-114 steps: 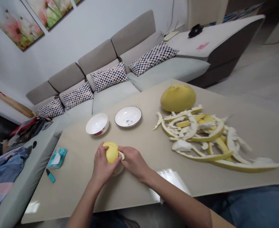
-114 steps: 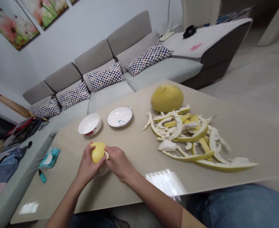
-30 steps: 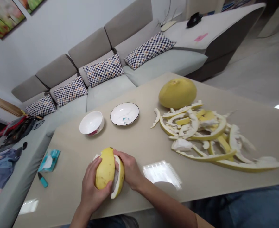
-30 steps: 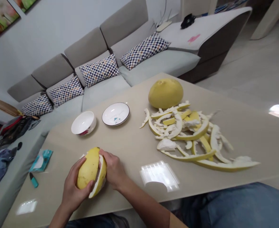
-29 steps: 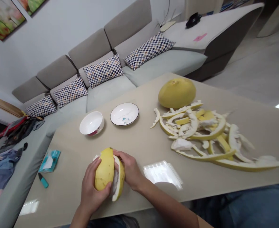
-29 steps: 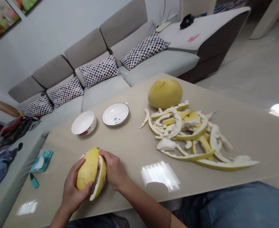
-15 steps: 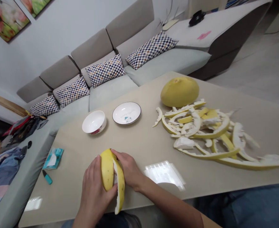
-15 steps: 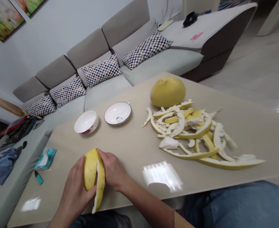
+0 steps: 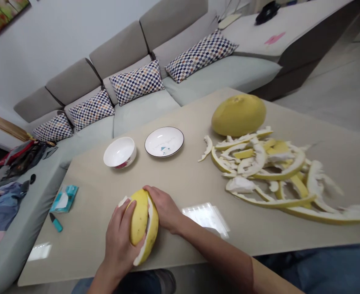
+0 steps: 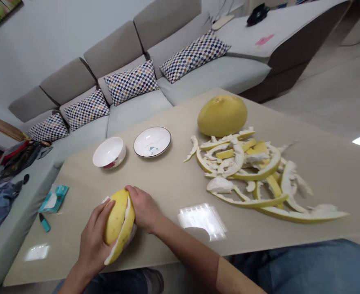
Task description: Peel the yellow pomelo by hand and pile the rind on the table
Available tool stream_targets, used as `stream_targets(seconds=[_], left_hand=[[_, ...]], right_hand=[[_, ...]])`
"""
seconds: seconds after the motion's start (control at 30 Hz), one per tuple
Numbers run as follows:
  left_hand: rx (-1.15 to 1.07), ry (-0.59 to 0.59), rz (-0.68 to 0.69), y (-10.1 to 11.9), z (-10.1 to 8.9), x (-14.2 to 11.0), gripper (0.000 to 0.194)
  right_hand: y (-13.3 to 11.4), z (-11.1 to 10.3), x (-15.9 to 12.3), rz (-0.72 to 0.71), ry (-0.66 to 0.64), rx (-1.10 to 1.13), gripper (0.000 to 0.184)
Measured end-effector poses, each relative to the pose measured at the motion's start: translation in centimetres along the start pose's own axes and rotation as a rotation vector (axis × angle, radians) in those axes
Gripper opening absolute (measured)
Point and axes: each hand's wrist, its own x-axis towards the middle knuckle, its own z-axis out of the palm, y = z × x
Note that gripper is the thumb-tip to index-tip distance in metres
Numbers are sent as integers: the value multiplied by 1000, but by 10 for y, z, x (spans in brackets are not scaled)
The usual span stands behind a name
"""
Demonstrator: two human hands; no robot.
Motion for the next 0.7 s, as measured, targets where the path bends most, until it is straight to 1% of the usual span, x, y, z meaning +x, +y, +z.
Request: stream_targets(seconds=[0.07,0.17,0.23,0.33,0.4,0.47,0.53,0.6,0.7], left_hand=[[-4,-4,12,-3,-2,-1,73],[-16,0,34,-6,-5,-1,75],[-19,2,38,-7,-7,-1,78],[-30,-2,36,-8,-8,0,78],[-50,-11,38,-10,-9,0,76],[-72,-25,44,-13,-9,1,75],[-89,-34,48,-16,-10,1,75],[-100,-41,54,-18,-11,1,75],[-119,-55,68,-20,-12,1,75]], right_hand=[[2,0,3,-6,1,65,31],[3,-4,9,-17,-22,149,20],[3,-12,11,-6,-63,213,21],[6,-26,14,35,-180,354,26],[10,-34,15,79,-283,470,29],[14,-39,17,149,-389,606,33],[17,-42,20,223,-450,700,36],[18,-45,24,249,-460,625,35],[16,-57,30,223,-436,336,26]])
